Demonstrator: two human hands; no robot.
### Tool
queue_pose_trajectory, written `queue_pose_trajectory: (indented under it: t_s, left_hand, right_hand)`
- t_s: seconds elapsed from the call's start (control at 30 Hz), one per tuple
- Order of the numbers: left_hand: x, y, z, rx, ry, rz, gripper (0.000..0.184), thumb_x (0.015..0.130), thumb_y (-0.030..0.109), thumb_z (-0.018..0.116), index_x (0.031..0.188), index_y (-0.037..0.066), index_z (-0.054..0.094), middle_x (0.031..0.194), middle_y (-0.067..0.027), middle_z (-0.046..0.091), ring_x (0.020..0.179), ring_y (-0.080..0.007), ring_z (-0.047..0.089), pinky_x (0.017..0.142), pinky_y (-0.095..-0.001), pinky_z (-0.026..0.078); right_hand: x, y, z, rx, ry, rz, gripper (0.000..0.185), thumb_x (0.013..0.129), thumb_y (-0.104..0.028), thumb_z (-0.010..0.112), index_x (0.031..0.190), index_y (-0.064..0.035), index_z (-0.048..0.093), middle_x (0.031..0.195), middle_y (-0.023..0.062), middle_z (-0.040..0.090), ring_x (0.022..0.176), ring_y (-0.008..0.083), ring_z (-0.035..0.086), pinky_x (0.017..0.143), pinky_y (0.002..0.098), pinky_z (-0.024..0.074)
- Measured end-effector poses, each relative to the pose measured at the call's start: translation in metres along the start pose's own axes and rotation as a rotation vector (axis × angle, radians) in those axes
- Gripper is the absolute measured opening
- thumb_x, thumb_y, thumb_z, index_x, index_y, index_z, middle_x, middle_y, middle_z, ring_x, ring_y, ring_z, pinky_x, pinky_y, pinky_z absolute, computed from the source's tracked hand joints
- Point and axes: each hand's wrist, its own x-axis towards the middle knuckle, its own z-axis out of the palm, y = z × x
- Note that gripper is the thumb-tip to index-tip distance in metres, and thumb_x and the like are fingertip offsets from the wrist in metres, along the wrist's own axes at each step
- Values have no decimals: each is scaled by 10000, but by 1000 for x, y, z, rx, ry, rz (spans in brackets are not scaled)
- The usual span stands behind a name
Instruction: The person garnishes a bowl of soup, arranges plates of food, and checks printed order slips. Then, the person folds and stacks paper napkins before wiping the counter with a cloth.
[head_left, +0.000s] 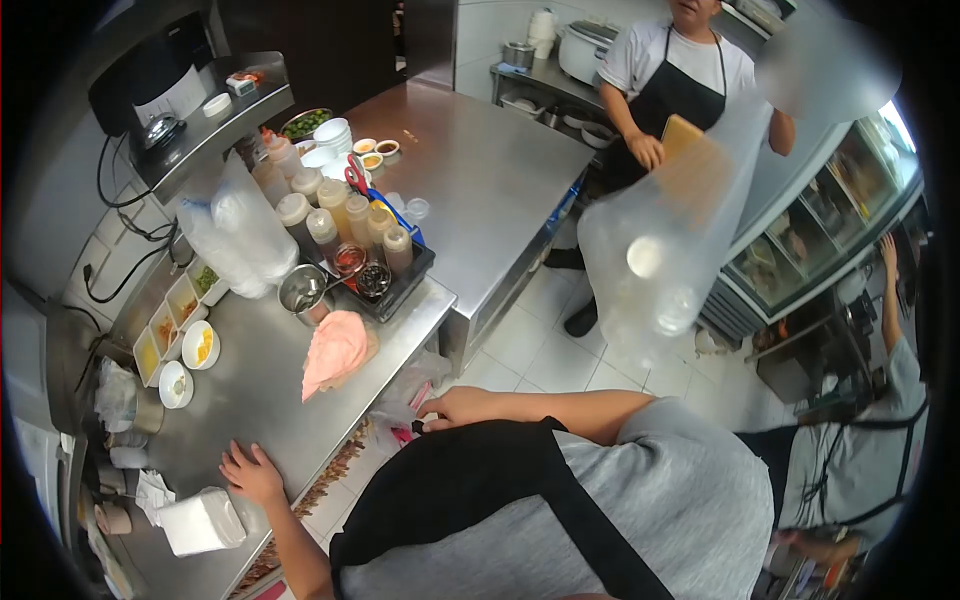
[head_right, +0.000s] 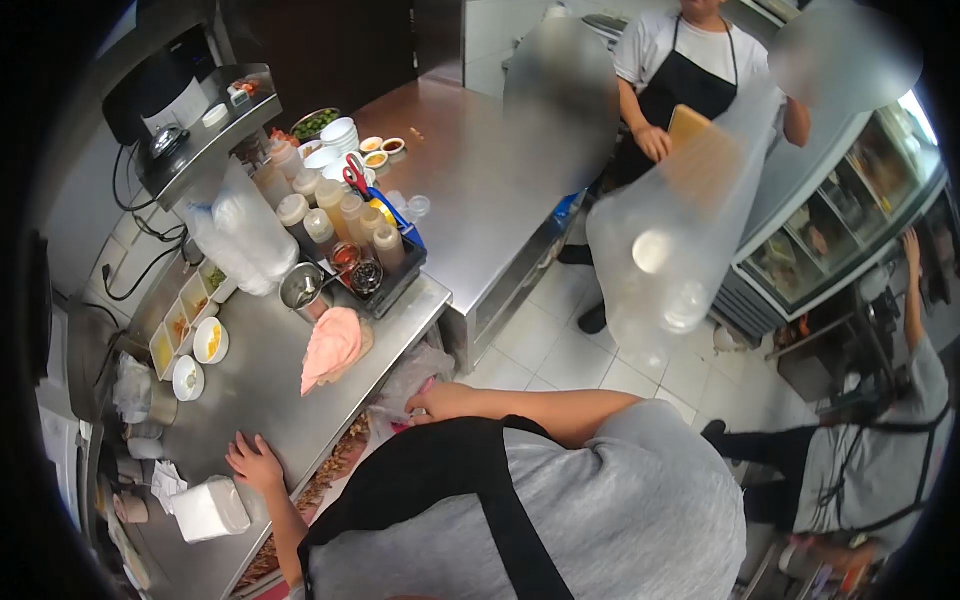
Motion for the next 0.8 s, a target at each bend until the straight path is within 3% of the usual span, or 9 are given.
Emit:
queue_pose_trajectory:
  t_s: [0.07, 0.2, 0.3, 0.43, 0.53, 0.63, 0.67, 0.73, 0.8]
  left_hand:
    - [0, -1, 1, 2, -3, -5, 531, 904, 450, 476, 1373, 214, 400, 1441, -105, 341, 1363, -325, 238, 1043, -581, 198]
    - [0, -9, 8, -11, 33, 47, 522, 901, 460, 480, 1354, 206, 424, 1427, -96, 361, 1353, -309, 261, 1040, -593, 203]
    - [-4, -13, 5, -33, 34, 81, 508, 894, 446, 498, 1332, 194, 448, 1405, -98, 387, 1337, -299, 289, 1040, -582, 205]
    - [0, -5, 12, -150, 116, 167, 512, 851, 362, 574, 1308, 157, 469, 1376, -110, 417, 1307, -298, 327, 1048, -566, 204]
    - [-12, -8, -5, -287, 195, 252, 561, 788, 289, 638, 1299, 130, 472, 1359, -122, 430, 1291, -300, 339, 1060, -566, 195]
    - [-25, -4, -17, -275, 48, 255, 586, 794, 344, 615, 1324, 152, 455, 1382, -123, 403, 1317, -300, 304, 1081, -566, 154]
    - [-26, -5, -12, -246, 1, 231, 589, 802, 367, 602, 1332, 161, 449, 1392, -121, 391, 1326, -300, 291, 1086, -569, 141]
    - [-32, -10, -10, -219, 38, 247, 585, 816, 405, 578, 1338, 176, 447, 1407, -112, 374, 1334, -300, 280, 1087, -579, 133]
    - [-33, -7, -23, -254, 5, 224, 563, 823, 410, 576, 1323, 177, 463, 1402, -109, 380, 1331, -296, 283, 1082, -584, 139]
  right_hand:
    - [-5, -16, 2, -110, 69, -4, 382, 877, -425, 551, 1138, -148, 590, 776, 93, 661, 744, 316, 635, 655, 418, 489]
    - [-16, -23, 16, -78, 120, -9, 366, 870, -388, 563, 1138, -140, 587, 804, 103, 660, 769, 316, 633, 657, 425, 485]
    - [-24, -25, 25, -40, 114, 42, 366, 850, -387, 563, 1108, -131, 600, 848, 188, 652, 797, 377, 626, 691, 481, 491]
    - [-32, -41, 20, -127, 13, 103, 365, 856, -356, 572, 1153, -143, 580, 918, 156, 654, 839, 354, 625, 717, 449, 485]
    - [-19, -44, 25, -215, -60, -8, 390, 850, -322, 595, 1187, -129, 557, 961, 176, 640, 894, 363, 614, 762, 457, 481]
    - [0, -60, 32, -266, -91, -203, 372, 821, -275, 629, 1156, -123, 567, 924, 191, 644, 847, 373, 621, 724, 444, 496]
    - [13, -60, 38, -238, -221, -243, 376, 867, -279, 599, 1202, -118, 544, 1014, 164, 644, 943, 331, 624, 787, 416, 496]
    - [29, -87, 46, 302, -552, -349, 422, 919, -282, 547, 1293, -98, 476, 1207, 131, 574, 1131, 250, 556, 877, 373, 480]
    - [31, -128, 44, 536, -702, -453, 444, 945, -282, 509, 1338, -91, 425, 1297, 113, 498, 1213, 217, 481, 913, 350, 465]
